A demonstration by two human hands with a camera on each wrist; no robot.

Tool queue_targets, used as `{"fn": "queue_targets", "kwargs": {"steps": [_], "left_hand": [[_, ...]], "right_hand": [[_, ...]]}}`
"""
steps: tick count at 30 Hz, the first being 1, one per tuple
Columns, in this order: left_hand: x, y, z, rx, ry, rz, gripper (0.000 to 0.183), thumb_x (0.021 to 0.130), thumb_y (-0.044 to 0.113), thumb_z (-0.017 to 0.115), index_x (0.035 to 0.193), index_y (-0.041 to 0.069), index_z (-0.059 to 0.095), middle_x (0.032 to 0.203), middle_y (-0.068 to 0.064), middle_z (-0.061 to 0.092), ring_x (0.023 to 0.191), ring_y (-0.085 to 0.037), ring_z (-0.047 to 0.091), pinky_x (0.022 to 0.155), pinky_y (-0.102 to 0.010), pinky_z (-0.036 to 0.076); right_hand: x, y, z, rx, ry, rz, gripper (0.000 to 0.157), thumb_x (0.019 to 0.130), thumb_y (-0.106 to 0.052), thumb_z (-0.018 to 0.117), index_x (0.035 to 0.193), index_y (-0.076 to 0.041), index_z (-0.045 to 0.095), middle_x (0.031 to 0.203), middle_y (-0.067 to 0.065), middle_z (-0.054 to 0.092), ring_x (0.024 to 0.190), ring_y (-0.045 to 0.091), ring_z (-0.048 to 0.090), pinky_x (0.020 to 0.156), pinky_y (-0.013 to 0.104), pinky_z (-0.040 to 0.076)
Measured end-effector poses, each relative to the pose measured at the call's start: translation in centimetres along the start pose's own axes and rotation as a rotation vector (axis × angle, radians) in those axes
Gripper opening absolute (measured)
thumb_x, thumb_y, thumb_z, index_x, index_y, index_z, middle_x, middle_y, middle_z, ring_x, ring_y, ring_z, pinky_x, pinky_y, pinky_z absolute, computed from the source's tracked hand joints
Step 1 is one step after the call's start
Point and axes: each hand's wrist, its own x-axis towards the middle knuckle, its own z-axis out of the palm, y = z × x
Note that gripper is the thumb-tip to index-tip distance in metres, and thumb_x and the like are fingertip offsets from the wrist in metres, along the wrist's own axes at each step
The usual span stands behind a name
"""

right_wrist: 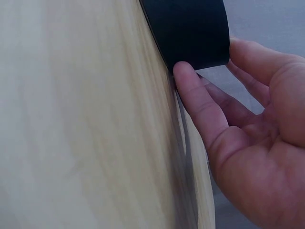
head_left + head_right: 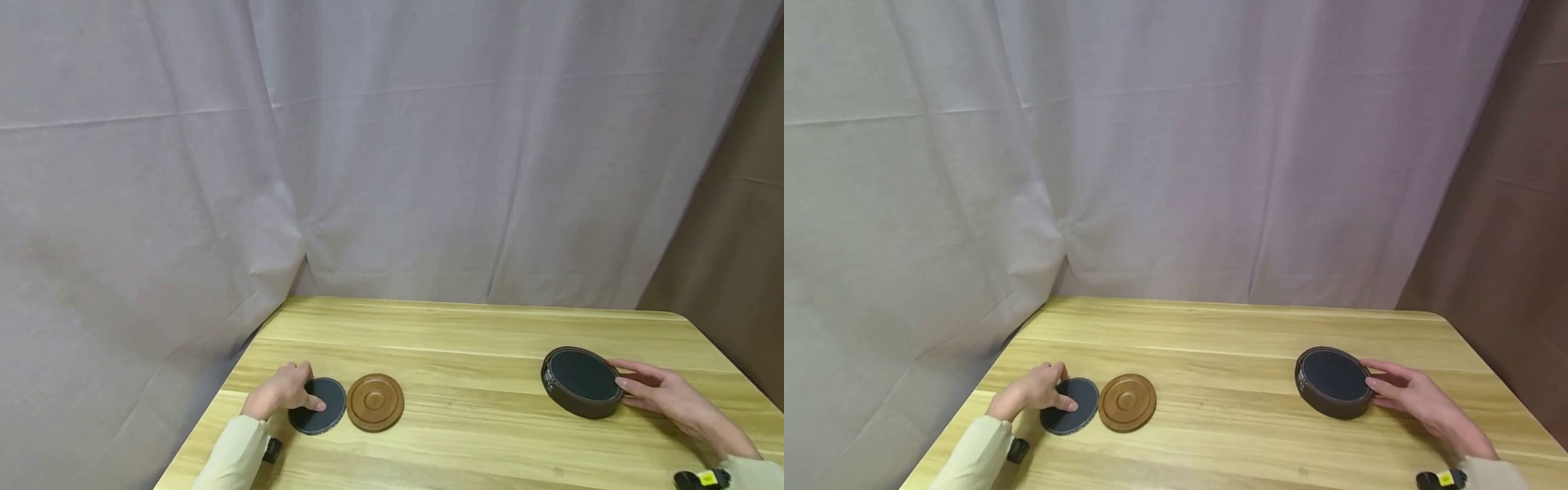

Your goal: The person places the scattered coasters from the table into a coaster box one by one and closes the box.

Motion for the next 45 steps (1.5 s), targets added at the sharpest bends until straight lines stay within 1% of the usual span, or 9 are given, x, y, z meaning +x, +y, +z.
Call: {"fn": "queue_targets", "kwargs": {"steps": [4,10,17,24,28,33,36,42,45], "left_hand": [[0.8,-0.3,-0.2,-0.006,-0.040,-0.012,0.052,0.069,0.038,0.089,0.098,0.007,0.058,0.092,-0.008,0.055,0.088,-0.025,0.051,0.083,-0.043,0.047],[1.4,-1.1,-0.2,-0.073,-0.085,0.015,0.050,0.071,0.032,0.089,0.095,0.004,0.055,0.088,-0.006,0.053,0.082,-0.019,0.050,0.077,-0.035,0.046],[1.4,-1.8,-0.8,-0.162,-0.097,0.042,0.047,0.074,0.024,0.087,0.097,0.004,0.052,0.088,-0.005,0.057,0.082,-0.018,0.053,0.076,-0.033,0.047],[1.3,-1.9,-1.8,-0.210,-0.097,0.073,0.036,0.079,0.017,0.083,0.096,0.006,0.053,0.092,-0.006,0.058,0.084,-0.019,0.053,0.072,-0.033,0.046],[1.2,-1.8,-2.6,-0.244,-0.091,0.131,0.030,0.083,0.013,0.078,0.095,0.006,0.052,0.092,-0.008,0.058,0.082,-0.020,0.053,0.070,-0.032,0.045],[1.1,-1.7,-3.5,-0.312,-0.097,0.252,0.017,0.090,0.003,0.068,0.096,0.003,0.052,0.079,-0.005,0.056,0.070,-0.016,0.050,0.062,-0.026,0.041],[0.9,-1.6,-4.0,-0.361,-0.108,0.316,0.009,0.093,-0.002,0.060,0.096,0.000,0.051,0.077,-0.005,0.057,0.068,-0.014,0.050,0.058,-0.023,0.041],[0.7,-1.6,-5.1,-0.446,-0.163,0.410,0.004,0.096,-0.002,0.054,0.098,-0.001,0.051,0.077,-0.007,0.055,0.059,-0.011,0.046,0.051,-0.019,0.039],[0.9,-1.7,-5.5,-0.465,-0.172,0.441,0.004,0.096,-0.002,0.053,0.098,0.002,0.052,0.076,-0.005,0.053,0.058,-0.009,0.044,0.050,-0.019,0.038]], "right_hand": [[-0.1,0.0,0.0,0.002,-0.002,-0.001,0.044,0.100,-0.014,0.057,0.143,-0.014,0.051,0.110,-0.032,0.058,0.100,-0.004,0.064,0.083,0.028,0.058],[-0.1,0.0,0.2,0.006,-0.002,-0.004,0.043,0.100,-0.013,0.057,0.142,-0.013,0.051,0.110,-0.031,0.059,0.100,-0.004,0.064,0.083,0.027,0.058],[-0.3,-0.2,0.4,0.003,-0.001,-0.002,0.045,0.100,-0.013,0.057,0.144,-0.010,0.049,0.111,-0.032,0.058,0.100,-0.004,0.064,0.083,0.028,0.058],[-0.5,-0.4,0.3,0.007,0.001,-0.002,0.042,0.100,-0.013,0.056,0.142,-0.015,0.052,0.110,-0.031,0.059,0.100,-0.003,0.065,0.083,0.028,0.058],[-0.6,-0.6,0.3,-0.006,0.005,0.000,0.042,0.100,-0.013,0.056,0.142,-0.015,0.052,0.109,-0.031,0.060,0.099,-0.003,0.065,0.083,0.027,0.058],[-0.7,-0.9,0.3,-0.024,0.003,0.005,0.044,0.100,-0.014,0.056,0.144,-0.011,0.049,0.110,-0.032,0.058,0.100,-0.004,0.064,0.083,0.027,0.058],[-0.7,-1.0,0.3,-0.025,0.002,0.005,0.044,0.100,-0.014,0.056,0.144,-0.011,0.049,0.110,-0.032,0.058,0.100,-0.005,0.064,0.083,0.028,0.058],[-0.8,-1.1,0.3,-0.028,0.003,0.006,0.045,0.100,-0.014,0.056,0.144,-0.009,0.048,0.110,-0.031,0.058,0.100,-0.004,0.064,0.084,0.028,0.058],[-0.7,-1.2,0.3,-0.032,0.008,0.010,0.047,0.100,-0.014,0.057,0.145,-0.007,0.046,0.111,-0.032,0.057,0.100,-0.004,0.064,0.084,0.028,0.058]]}}
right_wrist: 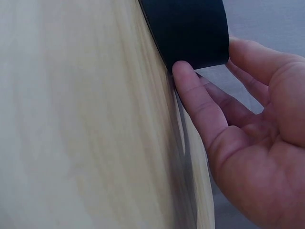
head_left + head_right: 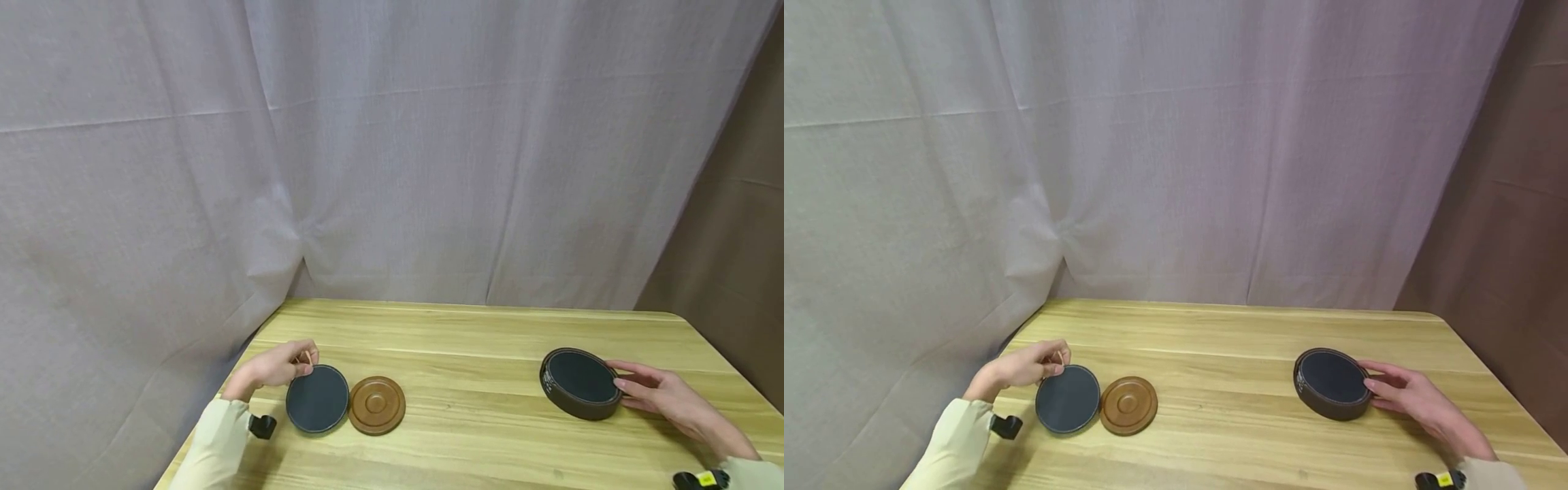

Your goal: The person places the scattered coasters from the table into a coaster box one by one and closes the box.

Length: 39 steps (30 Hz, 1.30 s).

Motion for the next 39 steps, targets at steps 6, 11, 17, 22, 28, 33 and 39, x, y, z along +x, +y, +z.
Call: {"fn": "queue_targets", "kwargs": {"steps": [6,11,17,22,28,33,39], "left_hand": [[0.9,0.4,-0.2,-0.027,0.036,0.045,0.004,0.096,-0.002,0.054,0.099,0.001,0.053,0.074,-0.002,0.049,0.058,-0.009,0.044,0.051,-0.019,0.039],[1.9,0.8,-0.2,-0.021,0.119,0.062,0.003,0.098,0.001,0.054,0.101,0.001,0.053,0.078,-0.006,0.053,0.060,-0.013,0.048,0.052,-0.021,0.042],[3.0,1.4,-0.2,-0.059,0.208,0.045,0.005,0.099,0.002,0.053,0.104,-0.001,0.053,0.084,-0.010,0.056,0.067,-0.015,0.052,0.057,-0.028,0.049],[3.8,1.9,0.4,-0.118,0.238,0.014,0.010,0.098,0.000,0.053,0.107,-0.005,0.053,0.089,-0.013,0.058,0.074,-0.015,0.055,0.064,-0.041,0.057],[4.8,2.5,1.1,-0.151,0.226,0.026,0.012,0.098,-0.001,0.053,0.108,-0.006,0.053,0.093,-0.017,0.059,0.077,-0.015,0.058,0.067,-0.043,0.059],[5.6,3.2,1.7,-0.162,0.222,0.031,0.012,0.098,-0.001,0.053,0.109,-0.005,0.053,0.093,-0.015,0.059,0.076,-0.016,0.058,0.070,-0.049,0.058],[6.9,3.8,2.5,-0.176,0.226,0.053,0.012,0.098,-0.001,0.053,0.109,-0.005,0.054,0.092,-0.014,0.059,0.076,-0.016,0.058,0.070,-0.049,0.058]], "right_hand": [[0.0,-0.1,0.0,0.012,-0.001,-0.005,0.046,0.100,-0.014,0.057,0.144,-0.008,0.048,0.111,-0.032,0.058,0.100,-0.004,0.064,0.083,0.028,0.058],[-0.1,0.0,0.0,0.045,-0.018,-0.019,0.042,0.100,-0.013,0.056,0.142,-0.013,0.052,0.111,-0.032,0.059,0.101,-0.004,0.064,0.083,0.027,0.057],[0.0,0.0,0.1,0.051,-0.021,-0.029,0.041,0.100,-0.012,0.056,0.141,-0.016,0.053,0.112,-0.032,0.059,0.101,-0.004,0.064,0.083,0.026,0.057],[0.0,-0.1,0.1,0.030,-0.006,-0.023,0.043,0.100,-0.013,0.056,0.143,-0.011,0.051,0.111,-0.032,0.058,0.100,-0.004,0.064,0.083,0.027,0.058],[-0.1,-0.1,0.2,0.016,-0.005,-0.025,0.045,0.100,-0.013,0.056,0.144,-0.006,0.048,0.112,-0.033,0.058,0.101,-0.004,0.064,0.083,0.027,0.058],[-0.1,-0.2,0.3,0.014,0.000,-0.013,0.046,0.100,-0.014,0.057,0.144,-0.006,0.047,0.111,-0.032,0.058,0.100,-0.004,0.064,0.083,0.027,0.058],[0.2,-0.2,0.3,-0.001,0.010,0.004,0.049,0.100,-0.016,0.058,0.145,-0.004,0.045,0.110,-0.032,0.056,0.100,-0.004,0.064,0.084,0.028,0.058]]}}
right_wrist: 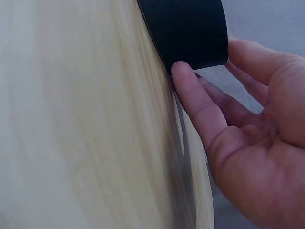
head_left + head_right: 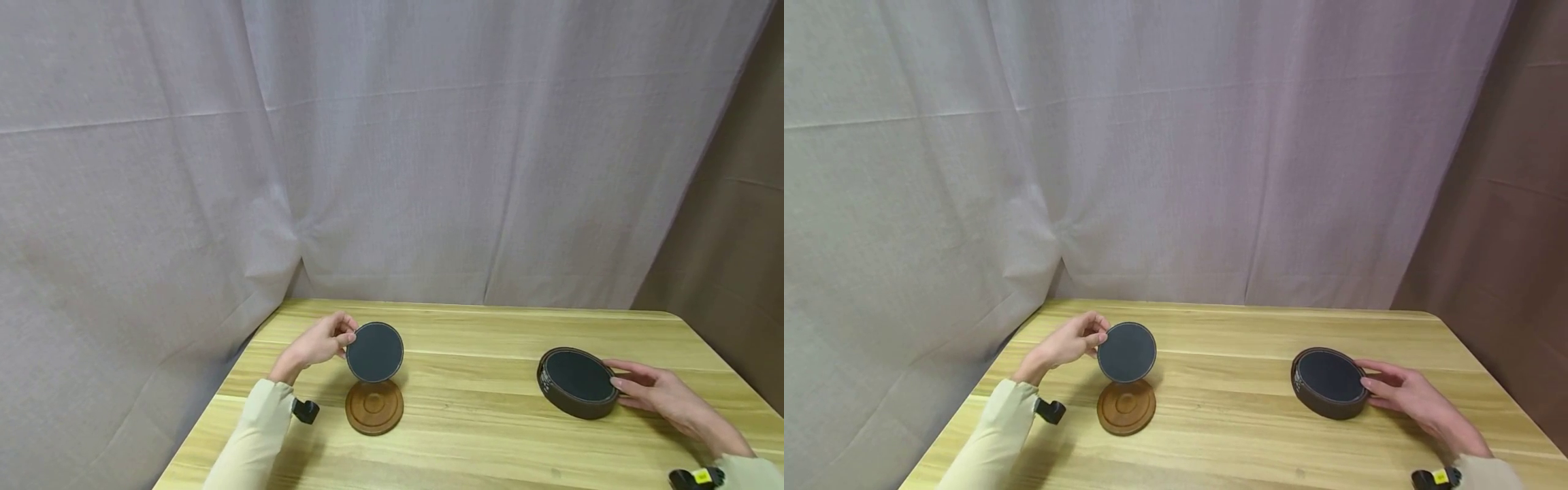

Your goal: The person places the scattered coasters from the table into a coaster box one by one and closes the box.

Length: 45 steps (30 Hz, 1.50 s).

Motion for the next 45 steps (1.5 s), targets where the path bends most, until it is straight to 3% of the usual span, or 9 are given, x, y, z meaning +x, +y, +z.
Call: {"fn": "queue_targets", "kwargs": {"steps": [4,10,14,20,30,45], "left_hand": [[0.5,0.2,0.8,-0.012,-0.006,0.006,0.013,0.098,-0.001,0.053,0.110,-0.005,0.053,0.093,-0.015,0.059,0.077,-0.015,0.058,0.068,-0.041,0.059],[1.3,0.5,2.1,-0.060,-0.018,0.017,0.013,0.098,0.000,0.053,0.110,-0.005,0.054,0.097,-0.017,0.059,0.079,-0.016,0.058,0.072,-0.049,0.058],[2.1,0.9,2.9,-0.074,-0.028,0.031,0.013,0.098,0.002,0.054,0.110,-0.003,0.054,0.098,-0.017,0.059,0.079,-0.017,0.058,0.071,-0.046,0.059],[3.3,1.9,3.9,-0.096,-0.037,0.045,0.014,0.098,0.002,0.055,0.111,-0.002,0.054,0.097,-0.016,0.059,0.077,-0.016,0.059,0.074,-0.051,0.058],[5.3,3.1,6.4,-0.160,-0.048,0.051,0.014,0.098,0.001,0.054,0.112,-0.002,0.055,0.095,-0.013,0.059,0.076,-0.015,0.059,0.071,-0.041,0.060],[7.5,4.5,10.2,-0.216,-0.005,0.024,0.013,0.098,0.003,0.056,0.111,0.002,0.057,0.097,-0.011,0.058,0.075,-0.015,0.060,0.074,-0.045,0.060]], "right_hand": [[0.0,0.0,0.1,0.003,-0.006,-0.001,0.049,0.100,-0.016,0.058,0.145,-0.003,0.044,0.110,-0.032,0.056,0.100,-0.003,0.064,0.084,0.028,0.058],[-0.1,-0.1,0.1,0.010,-0.006,-0.011,0.048,0.099,-0.016,0.058,0.145,-0.004,0.046,0.110,-0.031,0.057,0.100,-0.003,0.065,0.084,0.028,0.057],[-0.1,-0.1,0.1,-0.004,0.007,0.004,0.050,0.099,-0.017,0.059,0.145,-0.004,0.045,0.109,-0.031,0.056,0.100,-0.003,0.065,0.084,0.028,0.057],[0.0,-0.3,0.1,-0.020,0.012,0.008,0.055,0.099,-0.018,0.059,0.147,0.001,0.040,0.111,-0.032,0.053,0.100,-0.004,0.063,0.085,0.029,0.057],[0.0,-0.2,0.1,-0.029,0.019,0.020,0.056,0.098,-0.019,0.061,0.146,0.002,0.041,0.111,-0.029,0.054,0.100,-0.003,0.064,0.085,0.030,0.058],[0.0,-0.2,0.1,-0.021,0.008,-0.004,0.054,0.099,-0.019,0.060,0.146,0.001,0.041,0.110,-0.031,0.054,0.100,-0.004,0.063,0.085,0.029,0.057]]}}
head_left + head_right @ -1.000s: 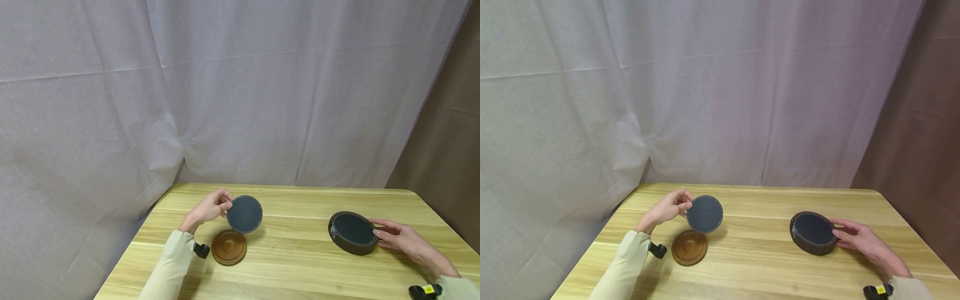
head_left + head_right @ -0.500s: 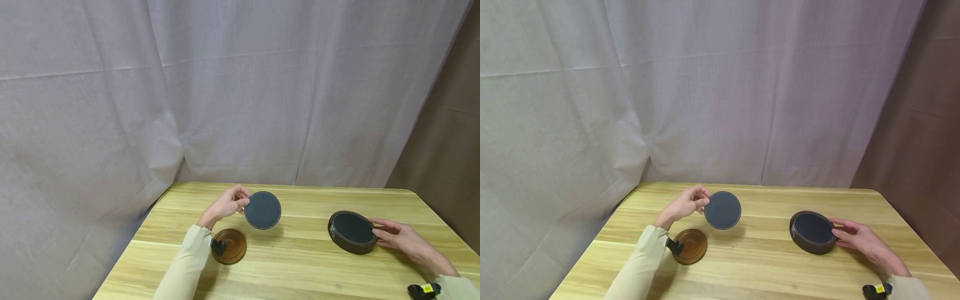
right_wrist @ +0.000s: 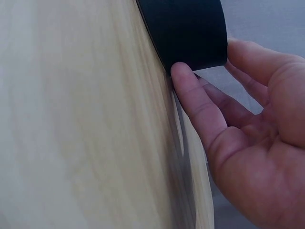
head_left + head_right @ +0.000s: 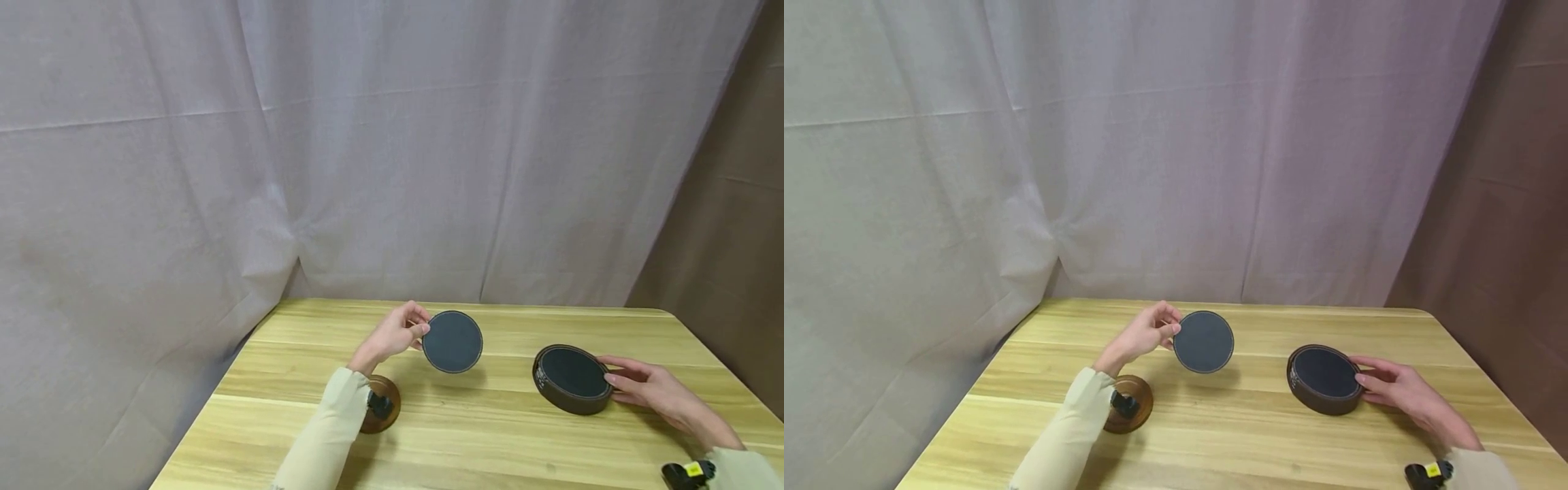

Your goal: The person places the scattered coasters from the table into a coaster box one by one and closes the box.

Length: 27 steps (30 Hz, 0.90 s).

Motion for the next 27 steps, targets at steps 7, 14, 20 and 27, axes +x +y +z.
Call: {"fn": "queue_targets", "kwargs": {"steps": [7,14,20,27], "left_hand": [[0.7,0.1,1.8,-0.035,0.005,0.007,0.012,0.098,0.002,0.057,0.110,0.002,0.057,0.095,-0.009,0.058,0.073,-0.015,0.060,0.073,-0.046,0.060],[1.2,0.4,3.7,-0.072,0.015,-0.008,0.012,0.097,0.003,0.058,0.109,0.003,0.058,0.093,-0.006,0.058,0.072,-0.013,0.059,0.073,-0.046,0.060],[1.9,0.8,5.9,-0.109,0.044,0.007,0.012,0.096,0.001,0.058,0.108,0.002,0.058,0.091,-0.005,0.059,0.072,-0.011,0.058,0.070,-0.041,0.061],[2.8,1.1,8.5,-0.147,0.084,0.002,0.010,0.095,0.000,0.059,0.105,0.000,0.059,0.089,-0.006,0.059,0.070,-0.011,0.058,0.070,-0.043,0.060]], "right_hand": [[0.0,0.0,-0.1,0.007,-0.009,-0.015,0.052,0.099,-0.017,0.059,0.145,0.001,0.042,0.111,-0.032,0.055,0.101,-0.005,0.063,0.084,0.028,0.057],[0.0,-0.1,-0.1,0.001,-0.004,0.002,0.054,0.099,-0.018,0.059,0.146,0.001,0.041,0.111,-0.032,0.054,0.101,-0.006,0.062,0.084,0.028,0.057],[0.0,-0.1,0.0,0.003,-0.001,0.000,0.053,0.099,-0.017,0.060,0.146,0.000,0.042,0.110,-0.032,0.055,0.100,-0.005,0.063,0.084,0.028,0.058],[0.0,-0.1,-0.1,0.011,-0.002,-0.008,0.051,0.099,-0.018,0.059,0.145,-0.003,0.044,0.111,-0.033,0.055,0.100,-0.004,0.063,0.084,0.028,0.058]]}}
